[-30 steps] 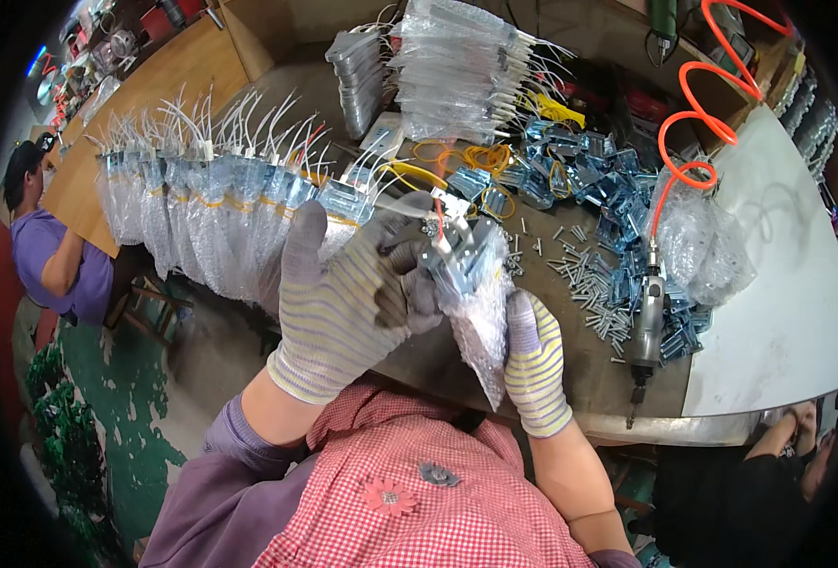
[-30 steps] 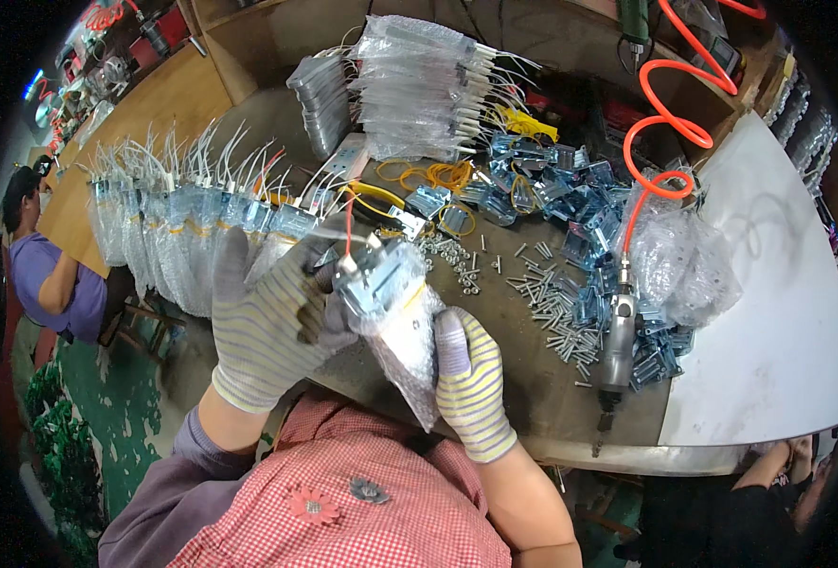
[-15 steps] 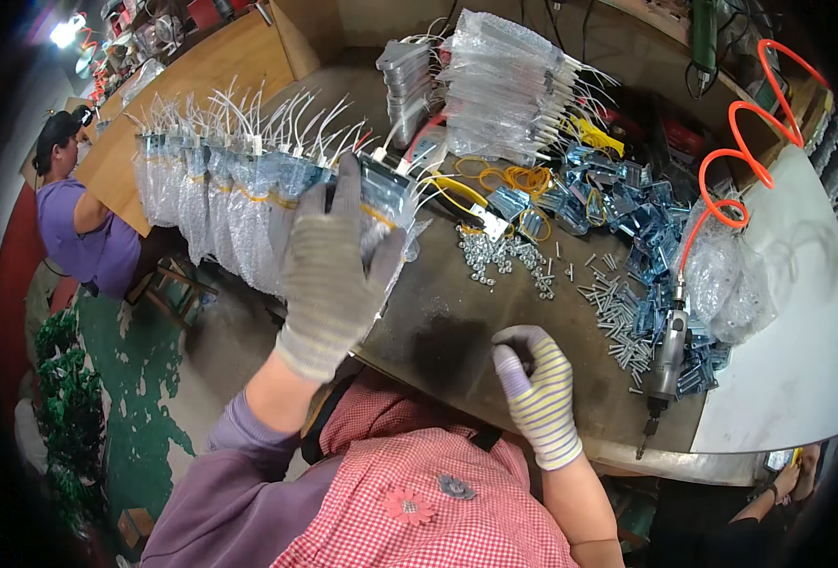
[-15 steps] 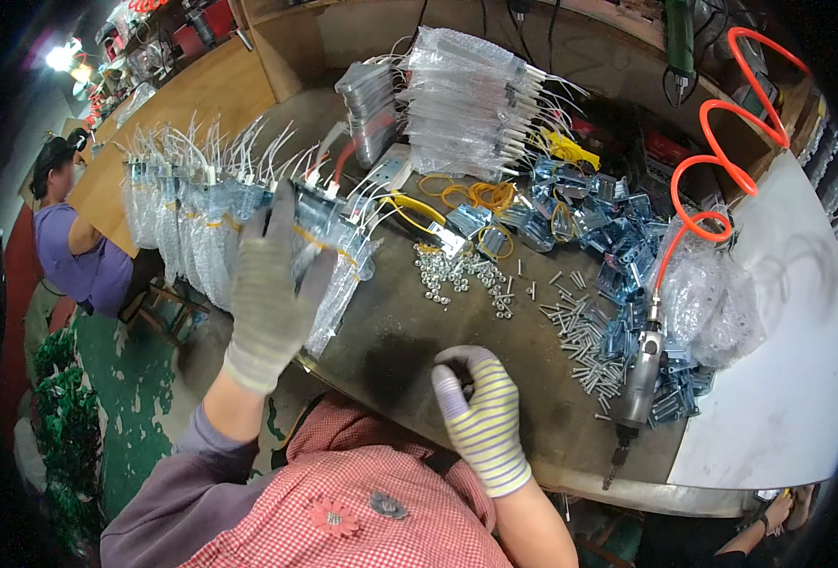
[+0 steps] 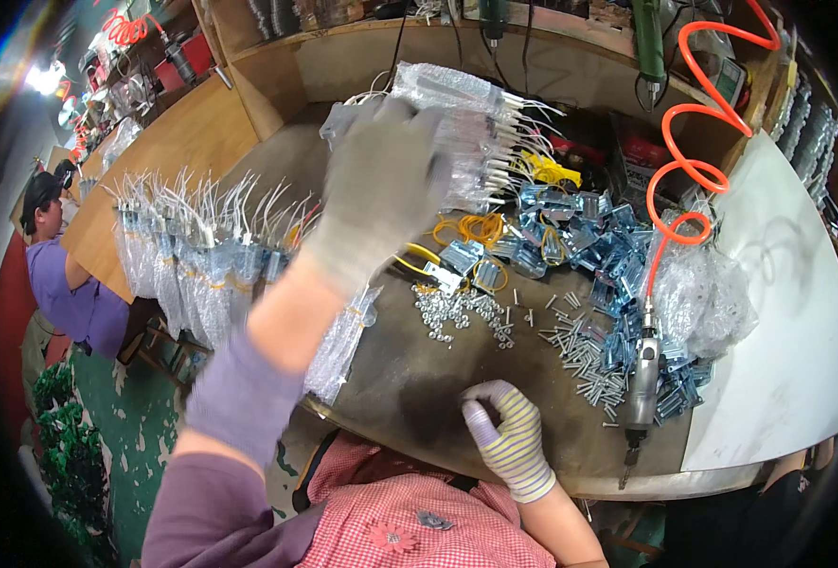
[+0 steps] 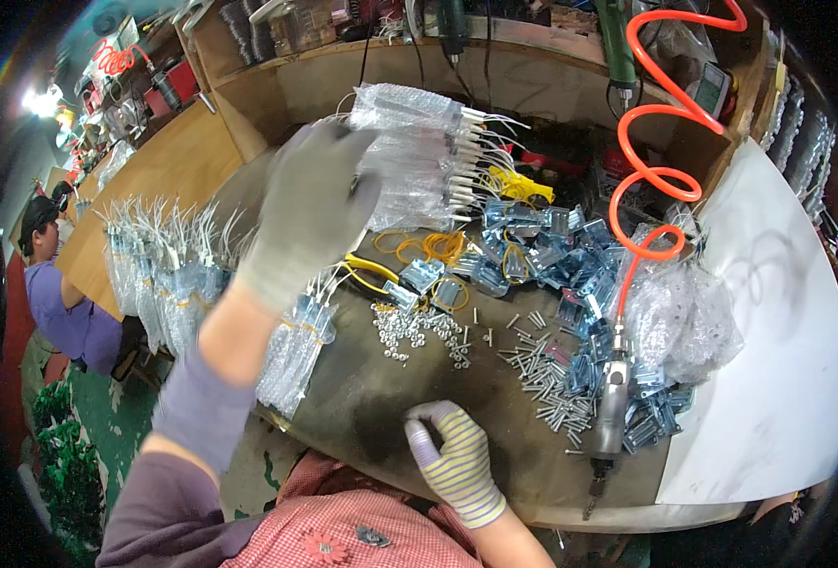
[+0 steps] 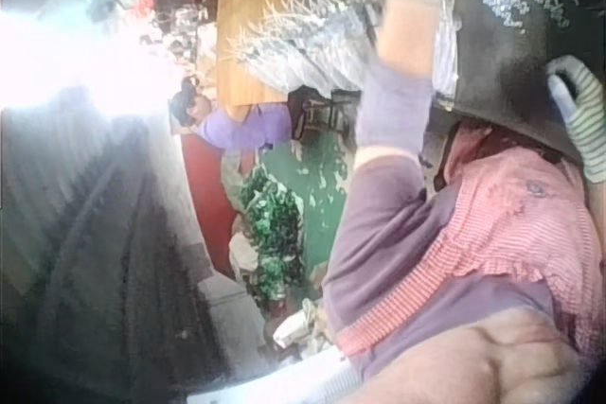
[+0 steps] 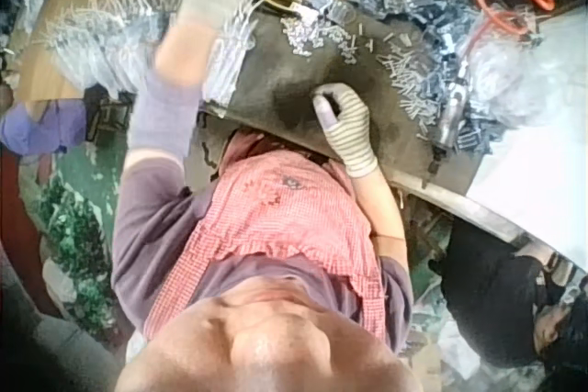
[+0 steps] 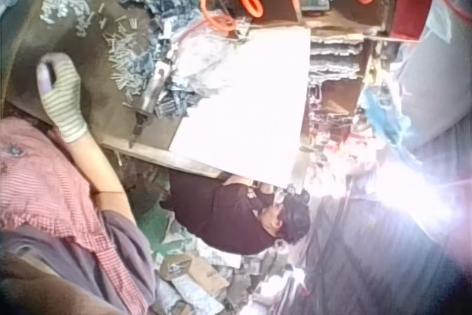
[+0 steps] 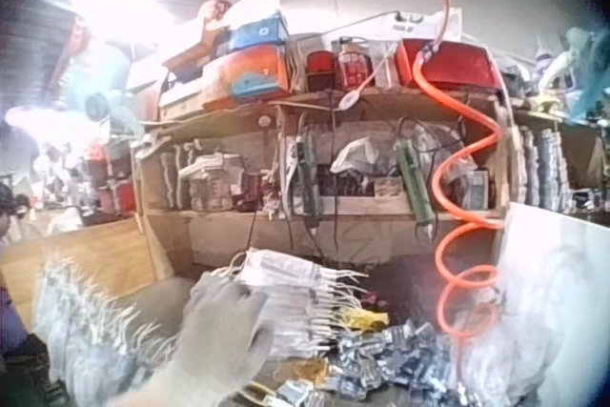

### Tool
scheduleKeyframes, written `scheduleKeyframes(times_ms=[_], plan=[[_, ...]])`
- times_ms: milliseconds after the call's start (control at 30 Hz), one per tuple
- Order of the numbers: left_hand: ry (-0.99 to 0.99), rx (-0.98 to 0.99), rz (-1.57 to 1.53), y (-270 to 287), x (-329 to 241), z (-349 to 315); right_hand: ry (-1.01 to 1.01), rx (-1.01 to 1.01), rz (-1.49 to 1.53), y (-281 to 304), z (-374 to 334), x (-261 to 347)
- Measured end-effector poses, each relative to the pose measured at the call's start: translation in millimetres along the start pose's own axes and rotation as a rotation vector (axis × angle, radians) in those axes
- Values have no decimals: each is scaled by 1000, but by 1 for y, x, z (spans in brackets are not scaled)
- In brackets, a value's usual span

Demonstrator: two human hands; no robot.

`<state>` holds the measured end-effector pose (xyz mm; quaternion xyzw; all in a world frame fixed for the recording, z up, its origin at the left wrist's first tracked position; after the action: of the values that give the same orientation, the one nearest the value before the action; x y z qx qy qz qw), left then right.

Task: Assembling electrical switches or similar components using screws and a power driver at a workshop table.

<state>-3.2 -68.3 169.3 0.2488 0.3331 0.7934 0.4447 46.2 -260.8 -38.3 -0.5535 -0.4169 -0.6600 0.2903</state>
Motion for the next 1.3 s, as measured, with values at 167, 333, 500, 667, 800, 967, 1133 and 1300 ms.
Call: scheduleKeyframes(times_ms=[167, 333, 500, 667, 800, 967, 1133, 1300], plan=[[-49, 149, 60, -88, 69, 121, 31, 47, 38, -10, 0, 3], [63, 652, 132, -141, 75, 132, -1, -51, 14, 5, 3, -3], [74, 375, 315, -71, 43, 104, 50, -9, -17, -3, 4, 10], [-76, 126, -161, -20, -70, 2, -21, -152, 394, 25, -1, -25], [2, 363, -398, -11, -107, -114, -21, -51, 383, 18, -12, 10], [107, 418, -827, -45, -94, -184, 117, 92, -6, 18, -15, 26], [455, 299, -1578, -86, -91, -205, 64, 132, -128, 7, 4, 34], [208, -61, -1601, -78, -76, -187, 3, 351, -82, -12, 11, 17]])
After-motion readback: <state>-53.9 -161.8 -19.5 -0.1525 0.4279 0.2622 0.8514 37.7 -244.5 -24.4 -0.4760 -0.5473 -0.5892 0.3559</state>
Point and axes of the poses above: each hand's wrist, its own z-axis towards the middle knuckle, its own y-axis out of the back of the hand, x = y × z, the point moved 10 cm from there along z, towards the middle knuckle, and after that the axes turned 11 degrees about -y, right-handed, at the moved point
